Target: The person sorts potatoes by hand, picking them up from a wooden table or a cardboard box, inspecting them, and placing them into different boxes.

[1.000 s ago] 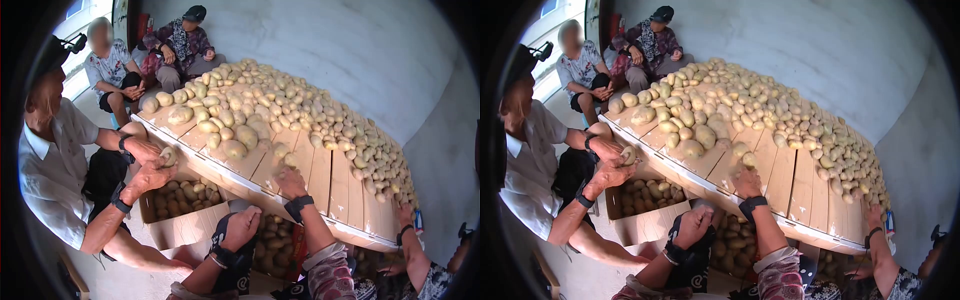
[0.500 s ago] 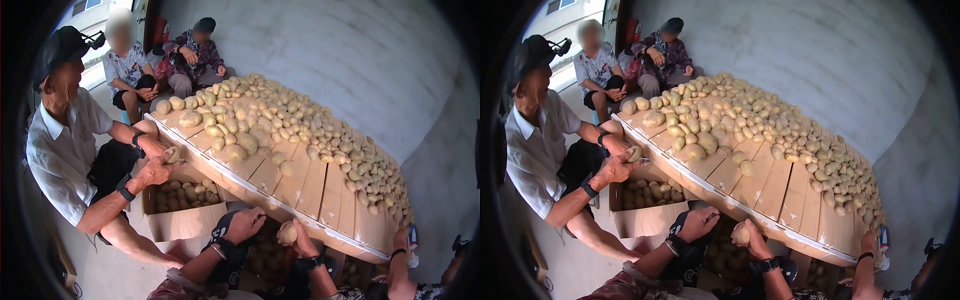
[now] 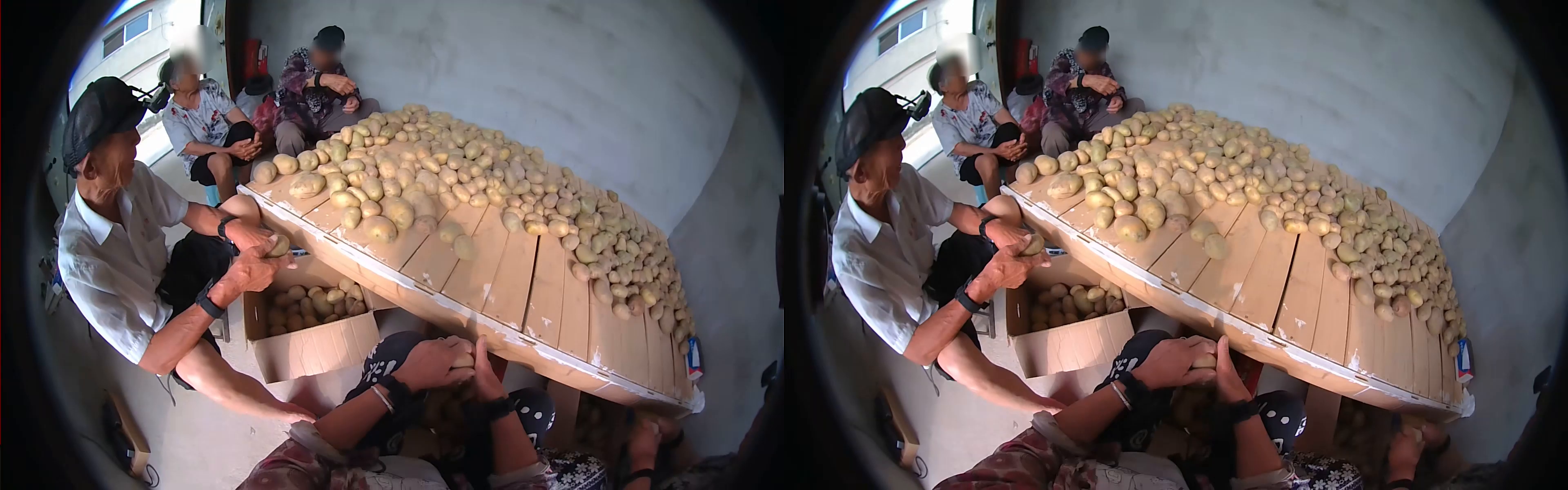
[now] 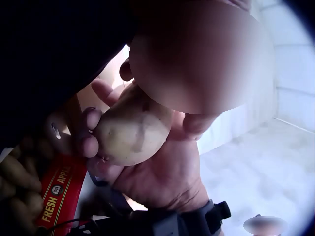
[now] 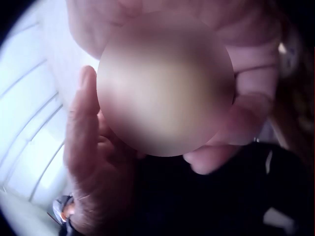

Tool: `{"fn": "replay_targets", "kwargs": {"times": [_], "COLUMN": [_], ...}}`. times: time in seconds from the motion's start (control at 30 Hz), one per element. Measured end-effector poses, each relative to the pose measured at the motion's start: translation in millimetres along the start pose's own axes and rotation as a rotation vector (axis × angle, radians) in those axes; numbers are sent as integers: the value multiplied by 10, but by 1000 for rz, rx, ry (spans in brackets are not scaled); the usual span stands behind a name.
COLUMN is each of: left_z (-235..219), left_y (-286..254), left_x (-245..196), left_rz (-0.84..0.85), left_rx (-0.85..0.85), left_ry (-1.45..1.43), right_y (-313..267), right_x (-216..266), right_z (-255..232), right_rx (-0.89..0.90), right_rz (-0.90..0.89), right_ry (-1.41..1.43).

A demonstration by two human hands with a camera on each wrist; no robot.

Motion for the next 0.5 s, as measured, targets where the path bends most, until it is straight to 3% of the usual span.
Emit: {"fn": "replay_targets", "kwargs": {"times": [0.07, 0.17, 0.23, 0.33, 0.5], "left_z": [8, 31, 4, 35, -7], "left_y": [28, 28, 27, 20, -25], "left_x": [35, 131, 149, 77, 101], "left_rz": [-60, -172, -224, -78, -67], "left_rx": [-1, 42, 27, 45, -27], "left_ry": [-14, -27, 6, -25, -40], "right_y": [61, -8, -21, -11, -57], "right_x": [264, 232, 271, 315, 50], "right_z": [-64, -259, -304, -183, -94], "right_rx": [-45, -107, -164, -144, -109], "right_rz": [-181, -97, -131, -148, 101], "right_ry": [-60, 10, -18, -72, 80]}}
Point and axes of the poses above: each hand's wrist, its own y-axis towards the middle knuckle, its own z-axis out of the palm, x = y × z, the point moved 10 cm from there along y, towards the middle knuckle, and after that the axes turned 13 degrees about -z, right-handed, at the moved point
